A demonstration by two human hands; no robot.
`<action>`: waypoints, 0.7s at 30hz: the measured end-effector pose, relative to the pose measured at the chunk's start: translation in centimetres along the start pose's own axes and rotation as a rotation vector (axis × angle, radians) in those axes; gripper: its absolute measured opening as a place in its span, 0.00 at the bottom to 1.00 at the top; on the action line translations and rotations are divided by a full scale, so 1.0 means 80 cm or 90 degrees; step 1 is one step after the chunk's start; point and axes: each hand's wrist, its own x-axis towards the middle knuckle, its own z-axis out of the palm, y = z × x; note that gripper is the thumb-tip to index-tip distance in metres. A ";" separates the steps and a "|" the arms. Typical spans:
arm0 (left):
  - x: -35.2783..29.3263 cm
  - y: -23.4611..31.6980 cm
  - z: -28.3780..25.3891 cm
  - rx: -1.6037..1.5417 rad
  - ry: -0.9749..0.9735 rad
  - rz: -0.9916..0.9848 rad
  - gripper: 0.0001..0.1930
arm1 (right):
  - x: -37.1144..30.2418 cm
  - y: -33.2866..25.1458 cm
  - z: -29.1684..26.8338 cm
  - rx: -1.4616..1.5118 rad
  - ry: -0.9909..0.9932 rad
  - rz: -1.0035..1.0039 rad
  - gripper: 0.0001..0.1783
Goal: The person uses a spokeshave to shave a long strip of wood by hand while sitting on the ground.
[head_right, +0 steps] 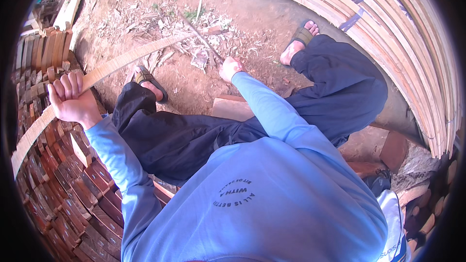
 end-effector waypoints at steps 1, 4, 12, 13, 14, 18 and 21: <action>-0.001 0.000 0.000 0.000 0.003 0.001 0.24 | 0.000 0.008 -0.014 -0.133 -0.074 -0.074 0.18; 0.000 0.000 0.002 0.000 0.000 0.001 0.24 | 0.020 0.019 -0.015 0.002 -0.057 0.008 0.20; -0.002 0.002 -0.005 -0.022 -0.054 -0.019 0.23 | -0.007 -0.006 -0.022 0.067 -0.043 -0.099 0.21; -0.004 0.002 -0.007 -0.012 -0.034 -0.017 0.23 | -0.012 -0.007 -0.021 0.059 -0.042 -0.080 0.20; -0.003 0.001 -0.001 -0.007 -0.022 -0.017 0.23 | 0.010 0.013 -0.002 0.086 -0.035 -0.027 0.20; 0.001 -0.002 -0.002 0.009 -0.011 0.006 0.25 | 0.032 0.028 0.007 0.067 -0.054 0.067 0.19; 0.001 -0.002 0.002 0.007 -0.013 0.004 0.25 | 0.033 0.013 -0.008 0.170 -0.101 0.060 0.20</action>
